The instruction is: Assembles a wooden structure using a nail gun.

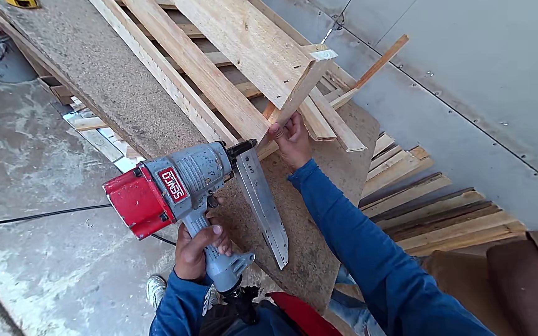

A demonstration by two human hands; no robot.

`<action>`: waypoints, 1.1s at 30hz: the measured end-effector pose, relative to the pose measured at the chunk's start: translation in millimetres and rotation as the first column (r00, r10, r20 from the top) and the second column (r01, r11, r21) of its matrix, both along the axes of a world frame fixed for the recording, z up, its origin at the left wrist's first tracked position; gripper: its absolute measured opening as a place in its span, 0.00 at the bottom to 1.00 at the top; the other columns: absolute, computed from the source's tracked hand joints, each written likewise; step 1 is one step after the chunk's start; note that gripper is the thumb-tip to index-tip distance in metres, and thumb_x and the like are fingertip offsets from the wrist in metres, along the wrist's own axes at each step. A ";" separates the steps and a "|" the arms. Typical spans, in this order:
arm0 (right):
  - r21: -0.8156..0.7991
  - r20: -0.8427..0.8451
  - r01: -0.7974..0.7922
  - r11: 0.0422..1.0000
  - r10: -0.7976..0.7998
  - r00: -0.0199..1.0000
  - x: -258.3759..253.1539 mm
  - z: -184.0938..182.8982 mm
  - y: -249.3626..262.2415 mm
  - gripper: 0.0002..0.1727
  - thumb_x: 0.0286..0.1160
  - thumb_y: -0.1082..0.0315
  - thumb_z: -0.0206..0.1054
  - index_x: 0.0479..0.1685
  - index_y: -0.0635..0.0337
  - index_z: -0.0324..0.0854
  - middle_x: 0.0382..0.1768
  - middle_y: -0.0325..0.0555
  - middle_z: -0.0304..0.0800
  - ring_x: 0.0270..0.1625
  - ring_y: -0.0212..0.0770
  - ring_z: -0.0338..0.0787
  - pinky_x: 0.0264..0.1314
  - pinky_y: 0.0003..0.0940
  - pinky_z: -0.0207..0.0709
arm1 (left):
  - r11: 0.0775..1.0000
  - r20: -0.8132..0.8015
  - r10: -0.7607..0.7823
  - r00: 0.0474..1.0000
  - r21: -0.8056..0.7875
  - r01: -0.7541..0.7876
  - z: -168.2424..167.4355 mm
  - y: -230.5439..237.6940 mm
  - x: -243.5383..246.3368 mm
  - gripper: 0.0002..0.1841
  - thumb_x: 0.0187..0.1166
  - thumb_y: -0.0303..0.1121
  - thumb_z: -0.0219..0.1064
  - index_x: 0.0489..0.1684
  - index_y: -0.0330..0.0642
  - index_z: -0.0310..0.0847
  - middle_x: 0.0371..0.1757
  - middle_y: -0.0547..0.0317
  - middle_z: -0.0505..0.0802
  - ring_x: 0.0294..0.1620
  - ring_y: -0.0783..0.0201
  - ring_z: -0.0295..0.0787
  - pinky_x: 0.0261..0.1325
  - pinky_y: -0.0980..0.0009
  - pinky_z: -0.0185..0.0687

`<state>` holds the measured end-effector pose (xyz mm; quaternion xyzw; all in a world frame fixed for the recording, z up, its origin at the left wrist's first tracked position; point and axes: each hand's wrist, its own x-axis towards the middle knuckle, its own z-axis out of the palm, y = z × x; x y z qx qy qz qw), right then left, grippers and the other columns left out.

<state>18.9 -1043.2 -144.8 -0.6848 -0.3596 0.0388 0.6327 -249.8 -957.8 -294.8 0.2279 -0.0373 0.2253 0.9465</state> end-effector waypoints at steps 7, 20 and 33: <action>0.017 -0.002 -0.001 1.000 0.001 1.000 -0.8 -0.5 0.9 0.45 0.67 0.58 0.81 0.80 0.67 0.59 0.66 0.53 0.84 0.67 0.40 0.88 0.71 0.36 0.85 | 0.999 -0.028 -0.023 0.999 0.046 0.024 0.7 9.3 1.2 0.26 0.75 0.29 0.70 0.73 0.32 0.73 0.21 0.55 0.85 0.21 0.59 0.87 0.35 0.54 0.92; -0.006 -0.011 0.018 1.000 -0.018 1.000 -1.9 1.1 0.0 0.45 0.67 0.58 0.81 0.81 0.67 0.59 0.66 0.52 0.85 0.67 0.38 0.89 0.72 0.35 0.85 | 0.996 -0.027 -0.023 0.999 0.082 0.025 17.6 25.0 2.9 0.27 0.74 0.29 0.70 0.73 0.33 0.71 0.21 0.56 0.85 0.20 0.58 0.87 0.33 0.54 0.92; 0.143 -0.159 0.124 0.982 -0.101 0.982 -3.9 -11.0 5.7 0.52 0.74 0.23 0.54 0.81 0.62 0.64 0.73 0.55 0.83 0.74 0.49 0.85 0.79 0.48 0.79 | 0.960 -0.140 0.037 0.989 0.279 0.003 38.6 91.0 -41.1 0.15 0.71 0.31 0.72 0.54 0.37 0.81 0.24 0.56 0.88 0.21 0.60 0.86 0.31 0.59 0.89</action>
